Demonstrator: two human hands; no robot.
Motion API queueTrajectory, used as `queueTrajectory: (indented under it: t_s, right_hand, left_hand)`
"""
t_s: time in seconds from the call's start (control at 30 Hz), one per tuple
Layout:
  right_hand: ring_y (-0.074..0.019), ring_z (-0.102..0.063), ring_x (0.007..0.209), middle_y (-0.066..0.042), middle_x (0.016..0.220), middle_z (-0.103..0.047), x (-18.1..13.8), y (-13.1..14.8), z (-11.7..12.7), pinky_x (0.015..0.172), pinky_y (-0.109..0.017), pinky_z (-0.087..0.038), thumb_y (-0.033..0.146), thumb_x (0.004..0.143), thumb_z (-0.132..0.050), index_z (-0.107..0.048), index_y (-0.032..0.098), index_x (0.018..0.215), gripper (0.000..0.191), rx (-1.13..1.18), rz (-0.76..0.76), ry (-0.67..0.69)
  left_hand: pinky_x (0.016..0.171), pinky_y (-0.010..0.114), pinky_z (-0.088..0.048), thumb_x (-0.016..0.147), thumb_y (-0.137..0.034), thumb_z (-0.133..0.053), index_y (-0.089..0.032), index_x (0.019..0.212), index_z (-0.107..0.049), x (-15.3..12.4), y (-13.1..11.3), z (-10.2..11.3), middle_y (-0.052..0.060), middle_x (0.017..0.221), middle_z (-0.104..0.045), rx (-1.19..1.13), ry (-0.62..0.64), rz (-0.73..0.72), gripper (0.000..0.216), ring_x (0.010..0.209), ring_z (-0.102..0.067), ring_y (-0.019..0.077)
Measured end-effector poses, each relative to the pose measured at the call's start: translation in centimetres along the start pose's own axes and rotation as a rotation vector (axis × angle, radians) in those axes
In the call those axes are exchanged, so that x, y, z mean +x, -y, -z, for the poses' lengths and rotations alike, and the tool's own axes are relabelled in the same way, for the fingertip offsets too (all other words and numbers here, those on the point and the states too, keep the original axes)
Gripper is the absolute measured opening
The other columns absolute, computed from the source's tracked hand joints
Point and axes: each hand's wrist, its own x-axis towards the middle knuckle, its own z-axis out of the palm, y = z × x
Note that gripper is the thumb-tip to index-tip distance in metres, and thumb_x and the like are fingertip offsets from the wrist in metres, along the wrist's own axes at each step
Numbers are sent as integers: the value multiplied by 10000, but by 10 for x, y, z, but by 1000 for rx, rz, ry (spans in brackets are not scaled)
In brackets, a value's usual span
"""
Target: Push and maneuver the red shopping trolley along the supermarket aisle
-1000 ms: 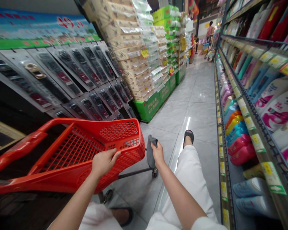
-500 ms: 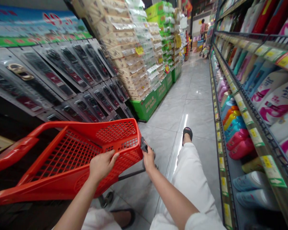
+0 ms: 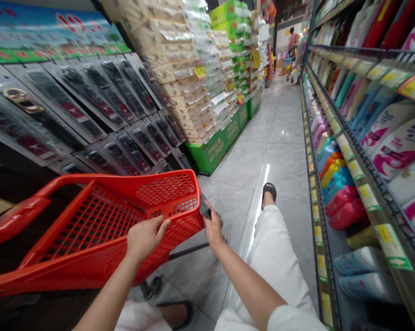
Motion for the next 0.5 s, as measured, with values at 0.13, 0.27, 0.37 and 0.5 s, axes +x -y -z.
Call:
queueTrajectory:
  t_s: [0.13, 0.27, 0.37, 0.5]
  right_hand:
    - [-253, -599, 1199, -29, 1178, -722, -4, -18, 14, 1116, -434, -382, 314, 693, -651, -708, 242, 1107, 425, -72, -53, -2]
    - [-282, -663, 1015, -35, 991, -765, 0, -24, 26, 978, -453, -487, 314, 678, -628, -737, 201, 987, 346, -173, -190, -13]
    - [-261, -658, 1035, -31, 1039, -758, 12, -6, 16, 993, -426, -484, 304, 718, -618, -724, 201, 1040, 354, -105, -112, -15]
    - [-229, -570, 1234, -30, 1236, -694, 19, 1, 8, 1127, -411, -374, 310, 751, -615, -677, 224, 1171, 433, -66, 63, -25]
  left_hand:
    - [576, 293, -317, 987, -529, -216, -210, 864, -653, 3, -4, 2, 81, 826, -736, 11, 19, 18, 555, 811, -702, 258]
    - [594, 294, -350, 988, -514, -222, -212, 874, -659, 7, -9, 5, 84, 847, -741, 6, 28, 35, 543, 824, -704, 261]
    - [613, 301, -377, 988, -509, -219, -210, 905, -667, 12, -15, 7, 89, 863, -745, -4, 30, 46, 545, 837, -707, 270]
    - [646, 316, -411, 986, -510, -218, -206, 921, -678, 20, -23, 8, 100, 864, -746, -25, 9, 55, 555, 850, -709, 286]
